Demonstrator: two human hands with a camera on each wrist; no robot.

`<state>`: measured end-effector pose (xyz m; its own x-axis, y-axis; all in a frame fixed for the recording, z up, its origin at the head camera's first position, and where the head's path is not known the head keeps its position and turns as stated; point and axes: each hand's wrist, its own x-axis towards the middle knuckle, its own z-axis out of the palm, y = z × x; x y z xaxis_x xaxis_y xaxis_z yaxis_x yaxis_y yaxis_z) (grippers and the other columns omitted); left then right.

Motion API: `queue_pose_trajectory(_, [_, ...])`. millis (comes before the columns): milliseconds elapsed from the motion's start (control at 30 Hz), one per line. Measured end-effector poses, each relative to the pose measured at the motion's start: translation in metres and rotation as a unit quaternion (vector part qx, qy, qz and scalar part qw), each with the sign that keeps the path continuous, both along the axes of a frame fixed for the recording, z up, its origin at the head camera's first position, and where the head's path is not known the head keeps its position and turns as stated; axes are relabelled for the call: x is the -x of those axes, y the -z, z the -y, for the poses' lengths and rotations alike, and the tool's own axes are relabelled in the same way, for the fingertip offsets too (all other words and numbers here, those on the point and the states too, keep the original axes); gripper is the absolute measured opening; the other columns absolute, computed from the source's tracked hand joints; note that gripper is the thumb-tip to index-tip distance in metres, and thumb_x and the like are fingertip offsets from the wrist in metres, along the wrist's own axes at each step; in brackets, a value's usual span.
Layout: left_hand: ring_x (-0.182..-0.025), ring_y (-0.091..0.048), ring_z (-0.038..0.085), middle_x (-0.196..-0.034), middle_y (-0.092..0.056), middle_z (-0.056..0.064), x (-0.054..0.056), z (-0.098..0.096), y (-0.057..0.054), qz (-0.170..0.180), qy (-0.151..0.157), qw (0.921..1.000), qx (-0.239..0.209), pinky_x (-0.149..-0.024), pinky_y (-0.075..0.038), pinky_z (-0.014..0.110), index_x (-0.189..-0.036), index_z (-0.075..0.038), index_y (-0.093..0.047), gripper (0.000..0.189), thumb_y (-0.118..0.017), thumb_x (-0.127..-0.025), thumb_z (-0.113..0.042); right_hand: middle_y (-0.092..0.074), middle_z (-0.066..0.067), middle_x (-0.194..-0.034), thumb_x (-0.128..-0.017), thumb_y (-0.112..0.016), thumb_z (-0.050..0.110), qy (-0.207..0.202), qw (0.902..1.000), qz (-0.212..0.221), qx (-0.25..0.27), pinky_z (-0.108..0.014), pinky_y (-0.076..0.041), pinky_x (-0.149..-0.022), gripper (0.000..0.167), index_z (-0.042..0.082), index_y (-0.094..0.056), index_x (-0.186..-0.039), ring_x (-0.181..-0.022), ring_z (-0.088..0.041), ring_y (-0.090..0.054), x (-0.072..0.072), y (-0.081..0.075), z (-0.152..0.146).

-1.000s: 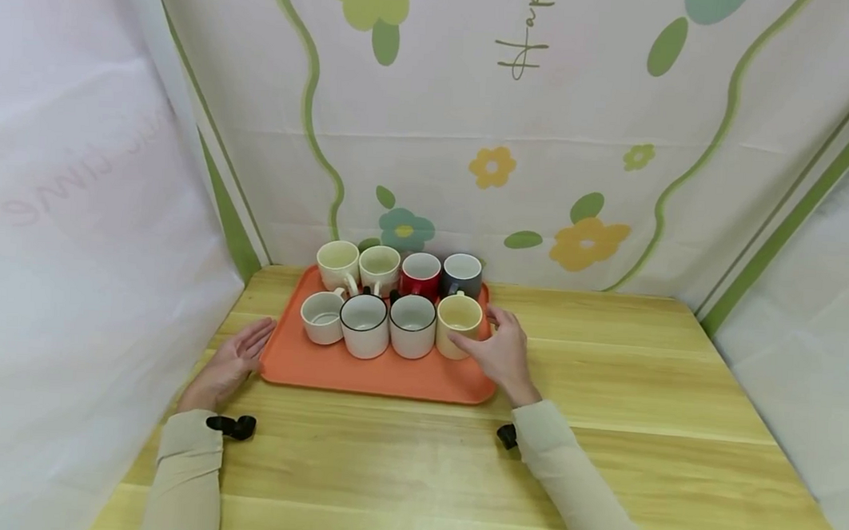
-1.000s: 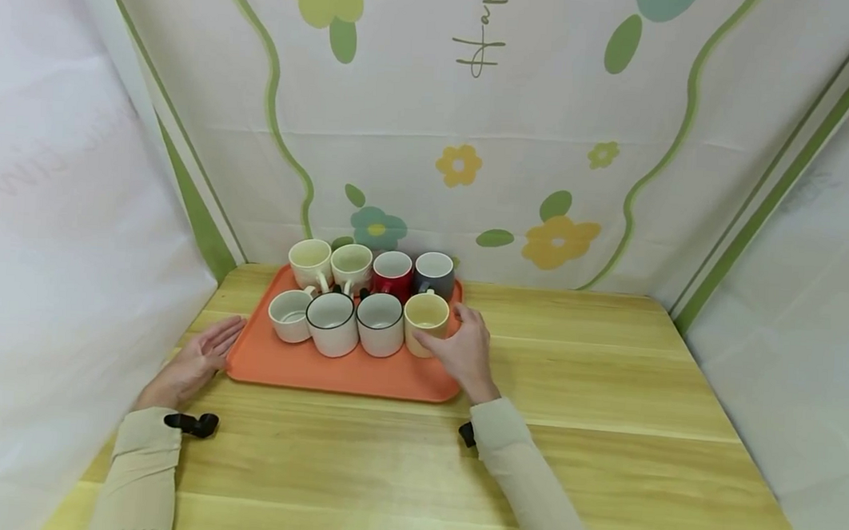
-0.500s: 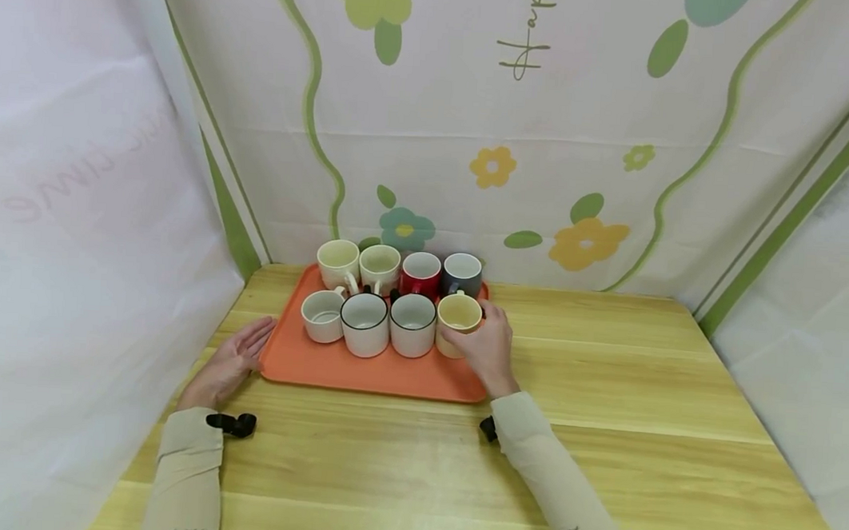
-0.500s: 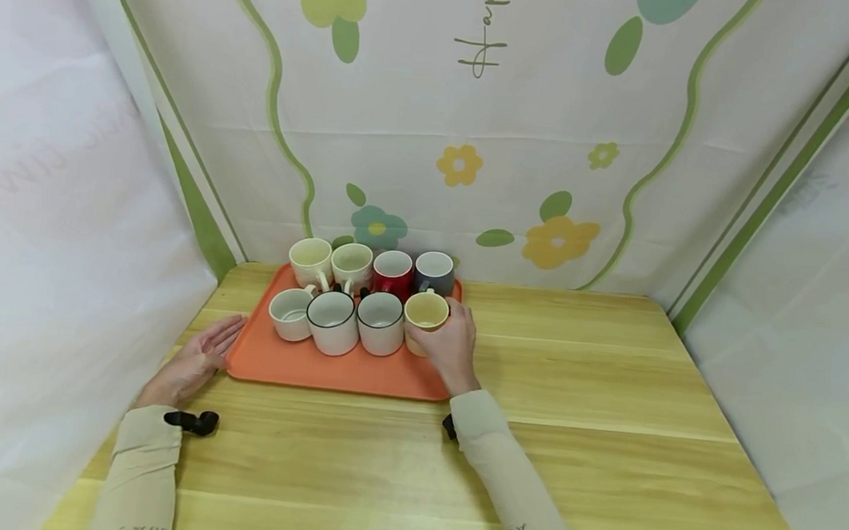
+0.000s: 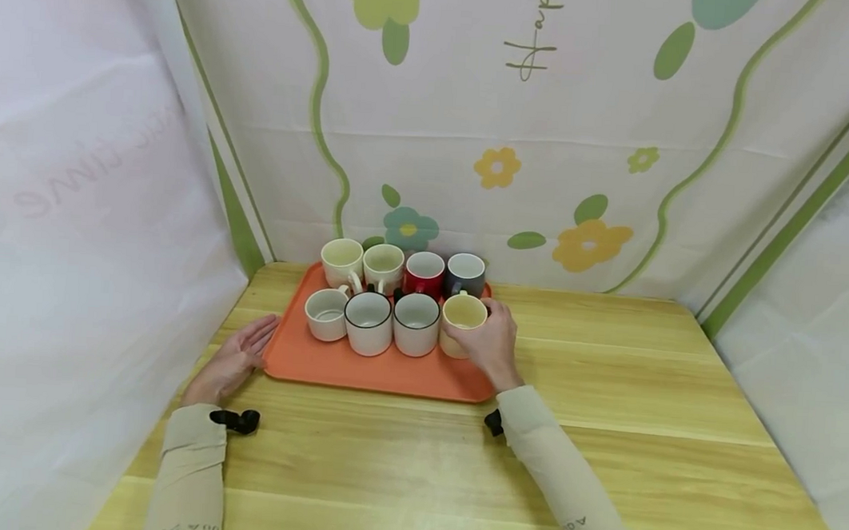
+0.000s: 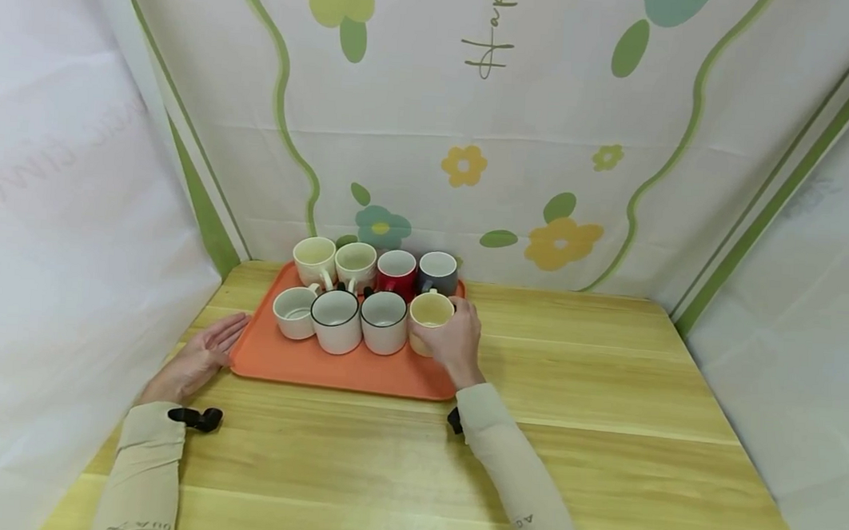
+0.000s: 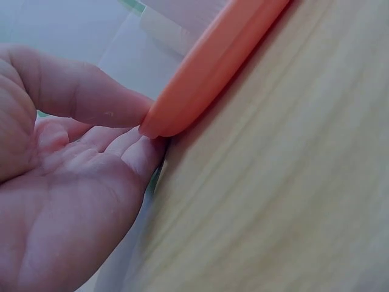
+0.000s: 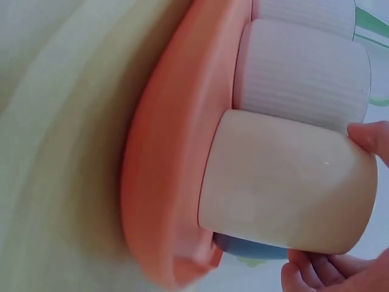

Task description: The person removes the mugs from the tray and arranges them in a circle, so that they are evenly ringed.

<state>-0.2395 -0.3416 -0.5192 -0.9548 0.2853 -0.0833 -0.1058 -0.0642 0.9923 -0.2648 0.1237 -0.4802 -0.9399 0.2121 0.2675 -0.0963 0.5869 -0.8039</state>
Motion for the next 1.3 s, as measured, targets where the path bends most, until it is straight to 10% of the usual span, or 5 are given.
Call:
queue_pose_trajectory(433, [-0.164,0.005,0.040,-0.177,0.006,0.023,-0.001,0.001,0.000,0.006,-0.004,1.0000,-0.004,-0.119,-0.037,0.014,-0.168,0.001,0.003,0.106,-0.042,-0.077,0.031,-0.074,-0.012,-0.115,-0.066,-0.098,0.034,-0.114,0.9929,0.010,-0.033,-0.039,-0.055,-0.086,0.068,0.008,-0.070,-0.122,-0.102,-0.030,-0.068,0.004,-0.015,-0.040])
queue_pose_trajectory(833, [-0.165,0.003,0.039,-0.178,0.005,0.022,0.000,0.002,0.002,0.010,-0.005,0.9999,-0.004,-0.116,-0.040,0.011,-0.169,-0.001,0.002,0.107,-0.043,-0.078,0.031,-0.072,-0.012,-0.127,-0.068,-0.099,0.025,-0.264,0.9616,0.057,-0.047,-0.042,-0.056,-0.099,0.074,0.013,-0.068,-0.134,-0.115,-0.031,-0.069,0.016,-0.043,-0.105])
queue_pose_trajectory(1300, [-0.165,0.001,0.039,-0.178,0.003,0.022,-0.002,-0.001,-0.002,0.009,-0.009,0.9999,0.007,-0.129,-0.021,0.031,-0.169,0.001,0.002,0.106,-0.041,-0.076,0.031,-0.065,-0.019,-0.140,-0.079,-0.092,0.021,-0.293,0.9453,0.114,-0.086,-0.038,-0.057,-0.102,0.079,0.006,-0.056,-0.148,-0.125,-0.036,-0.065,0.044,-0.064,-0.176])
